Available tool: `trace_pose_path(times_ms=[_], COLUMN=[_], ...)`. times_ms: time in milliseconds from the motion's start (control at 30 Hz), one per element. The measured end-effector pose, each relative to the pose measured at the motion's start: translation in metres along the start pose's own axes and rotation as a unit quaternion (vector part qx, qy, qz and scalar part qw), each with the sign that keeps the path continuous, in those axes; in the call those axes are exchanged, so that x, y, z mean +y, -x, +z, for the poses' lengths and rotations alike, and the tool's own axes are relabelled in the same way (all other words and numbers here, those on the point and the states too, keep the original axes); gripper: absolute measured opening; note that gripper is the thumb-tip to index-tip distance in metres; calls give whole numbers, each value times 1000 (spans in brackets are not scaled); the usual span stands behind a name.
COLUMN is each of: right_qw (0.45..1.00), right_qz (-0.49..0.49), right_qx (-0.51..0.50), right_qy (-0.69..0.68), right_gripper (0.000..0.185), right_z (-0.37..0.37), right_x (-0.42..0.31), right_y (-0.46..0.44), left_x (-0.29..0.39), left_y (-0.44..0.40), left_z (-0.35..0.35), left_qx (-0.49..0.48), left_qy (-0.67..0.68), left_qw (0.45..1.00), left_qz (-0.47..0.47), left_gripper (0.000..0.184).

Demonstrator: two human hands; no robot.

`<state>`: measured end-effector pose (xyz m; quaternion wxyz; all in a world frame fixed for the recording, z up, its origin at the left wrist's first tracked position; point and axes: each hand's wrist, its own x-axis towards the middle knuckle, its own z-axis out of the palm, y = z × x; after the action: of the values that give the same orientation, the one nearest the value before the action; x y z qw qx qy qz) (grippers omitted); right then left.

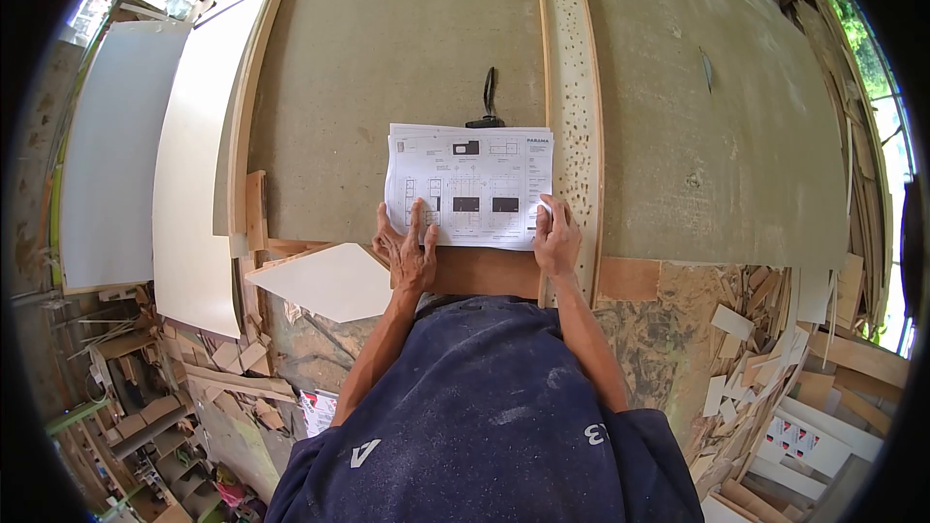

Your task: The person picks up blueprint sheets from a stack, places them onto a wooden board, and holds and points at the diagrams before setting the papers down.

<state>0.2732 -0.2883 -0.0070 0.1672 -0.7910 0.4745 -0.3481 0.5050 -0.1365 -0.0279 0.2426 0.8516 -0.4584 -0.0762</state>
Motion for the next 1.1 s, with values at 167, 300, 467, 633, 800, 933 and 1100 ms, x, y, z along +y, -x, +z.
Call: trace_pose_path(times_ms=[167,300,467,633,800,933,1100], right_qw=[1000,1000,1000,1000,1000,1000,1000], right_qz=[3,11,8,12,10,13,7], right_qx=[-1,-6,0,-4,-6,-8,-4], right_qy=[-2,-6,-8,-9,-2,-8,-4], right_gripper=[19,19,19,19,19,19,19], right_z=[1,0,2,2,1,2,2], right_x=[1,0,2,2,2,3,3], right_y=[1,1,2,1,2,2,2], left_x=[0,-1,1,2,0,-1,0], left_y=[0,1,1,1,1,1,1], left_z=[1,1,-1,-1,1,1,0], left_qx=[2,1,-4,-2,-1,2,0], left_qy=[1,-5,-5,1,-1,-4,-1], left_qw=[1000,1000,1000,1000,1000,1000,1000], left_qz=[1,3,-3,-3,-5,0,-1], left_gripper=[57,57,57,57,57,57,57])
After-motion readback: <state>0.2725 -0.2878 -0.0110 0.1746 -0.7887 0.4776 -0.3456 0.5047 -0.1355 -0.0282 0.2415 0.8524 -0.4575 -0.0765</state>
